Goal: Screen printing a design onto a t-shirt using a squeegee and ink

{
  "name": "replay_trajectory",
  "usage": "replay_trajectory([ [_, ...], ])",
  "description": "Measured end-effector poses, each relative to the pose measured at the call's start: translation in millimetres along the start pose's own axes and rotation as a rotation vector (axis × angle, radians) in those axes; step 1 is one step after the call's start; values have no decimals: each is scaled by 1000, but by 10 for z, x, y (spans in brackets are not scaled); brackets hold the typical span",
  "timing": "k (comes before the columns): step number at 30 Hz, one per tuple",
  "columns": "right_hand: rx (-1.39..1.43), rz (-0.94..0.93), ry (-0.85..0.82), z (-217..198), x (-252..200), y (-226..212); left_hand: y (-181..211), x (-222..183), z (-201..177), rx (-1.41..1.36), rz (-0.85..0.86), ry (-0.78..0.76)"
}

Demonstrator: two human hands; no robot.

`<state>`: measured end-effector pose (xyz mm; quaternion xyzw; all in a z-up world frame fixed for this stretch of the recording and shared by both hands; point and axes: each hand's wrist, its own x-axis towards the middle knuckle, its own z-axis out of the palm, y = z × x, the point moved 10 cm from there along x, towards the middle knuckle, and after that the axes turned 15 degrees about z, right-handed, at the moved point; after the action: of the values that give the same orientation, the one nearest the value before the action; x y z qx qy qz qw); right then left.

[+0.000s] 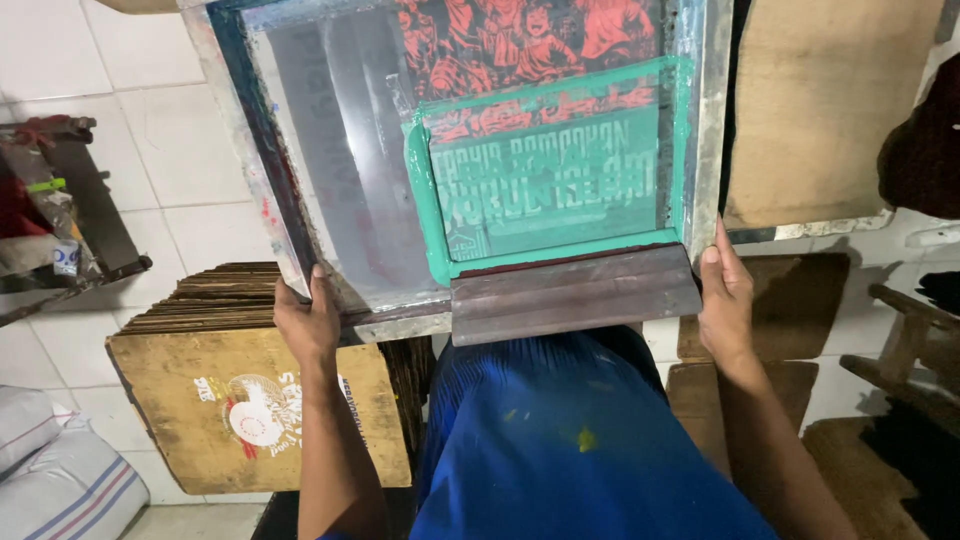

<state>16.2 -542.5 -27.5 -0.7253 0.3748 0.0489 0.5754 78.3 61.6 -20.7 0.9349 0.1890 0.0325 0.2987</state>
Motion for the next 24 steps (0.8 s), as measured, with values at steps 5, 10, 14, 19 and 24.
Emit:
replay_trajectory([
  [5, -56, -12, -16, -38, 59, 117, -32, 13, -2, -17, 38, -13],
  [10, -44, -4, -12, -47, 75, 151, 2, 20, -1, -32, 45, -19],
  [14, -86, 14, -12, -146, 173, 619, -107, 24, 50, 0, 33, -32],
  [19, -256, -95, 29, -148, 216, -184, -87, 40, 44, -76, 26, -41],
  [24, -271, -385, 82, 68, 602, -981, -128, 44, 43, -57, 21, -60],
])
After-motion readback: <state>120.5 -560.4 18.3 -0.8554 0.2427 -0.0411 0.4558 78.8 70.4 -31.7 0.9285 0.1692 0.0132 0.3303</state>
